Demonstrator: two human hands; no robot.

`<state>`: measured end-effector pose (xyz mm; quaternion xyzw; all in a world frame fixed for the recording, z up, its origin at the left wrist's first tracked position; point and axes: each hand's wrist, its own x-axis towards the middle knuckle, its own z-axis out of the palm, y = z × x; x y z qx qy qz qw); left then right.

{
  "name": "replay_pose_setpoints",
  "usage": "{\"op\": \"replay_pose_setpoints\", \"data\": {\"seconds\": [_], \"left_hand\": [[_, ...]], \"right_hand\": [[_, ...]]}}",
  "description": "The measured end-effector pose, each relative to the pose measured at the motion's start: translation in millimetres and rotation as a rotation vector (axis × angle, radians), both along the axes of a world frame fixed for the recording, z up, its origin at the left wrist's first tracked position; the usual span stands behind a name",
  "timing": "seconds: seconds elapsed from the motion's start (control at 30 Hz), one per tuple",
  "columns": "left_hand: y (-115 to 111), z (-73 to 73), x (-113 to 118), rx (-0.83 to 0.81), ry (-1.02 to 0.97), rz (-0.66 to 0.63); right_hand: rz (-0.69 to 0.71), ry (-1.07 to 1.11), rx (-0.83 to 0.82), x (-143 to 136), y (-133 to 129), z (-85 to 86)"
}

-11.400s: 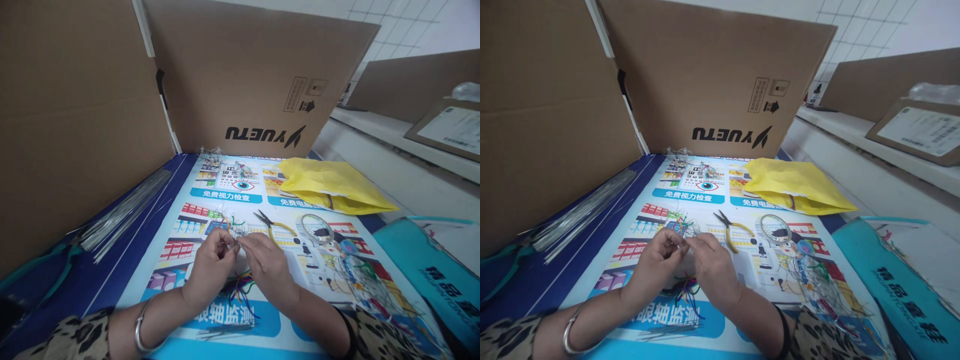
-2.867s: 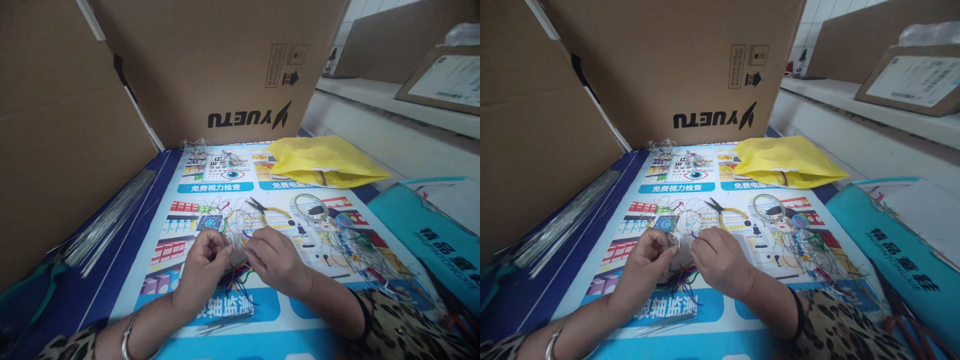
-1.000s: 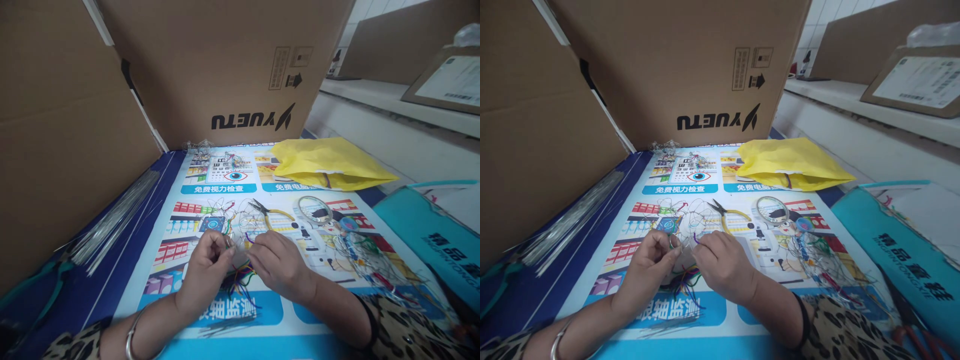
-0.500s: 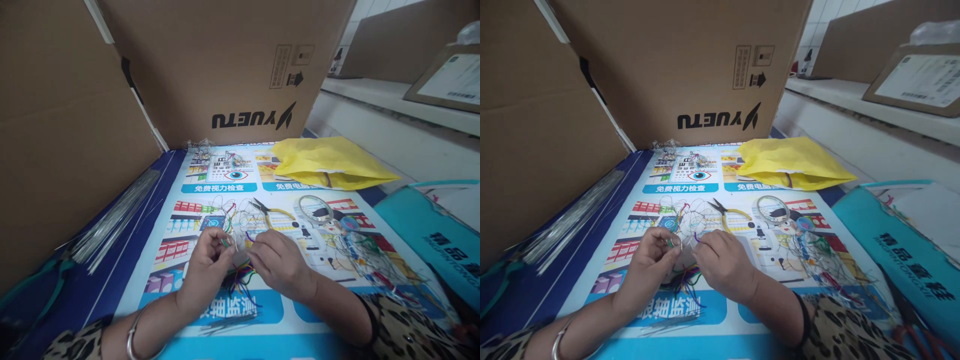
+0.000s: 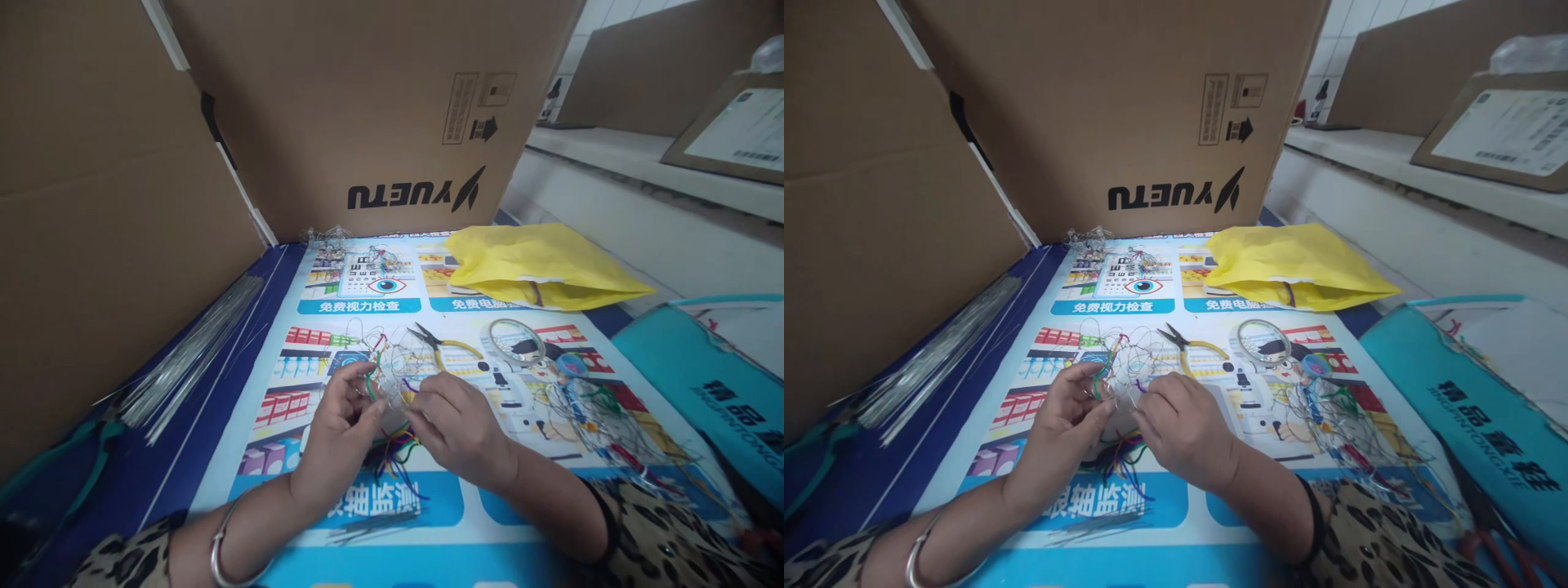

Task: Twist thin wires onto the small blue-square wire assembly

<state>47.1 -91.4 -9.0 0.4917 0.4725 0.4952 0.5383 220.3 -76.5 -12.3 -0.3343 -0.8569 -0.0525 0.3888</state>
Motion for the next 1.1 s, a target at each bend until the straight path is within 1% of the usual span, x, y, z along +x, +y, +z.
{"op": "replay_pose_setpoints", "data": {"seconds": [0.3,0.5,0.83,1.1], "left_hand": [[0.9,3.6,0.7,0.03,0.062,0.02],[0.2,6.9,1.7,0.012,0.044,0.014],[2.1,7.1,3.2,-0.019,0.002,0.028],[1.7,7.5,2.6,-0.008,0.035,0.016]], "right_hand": [[0.012,0.033,-0.026,0.4,-0.3,0.6],[0.02,0.026,-0.015,0.2,-0.3,0.4],[0.024,-0.027,-0.009,-0.6,-0.8,2.1],[0.029,-0.046,-0.021,0.2,-1.1,-1.2]]}}
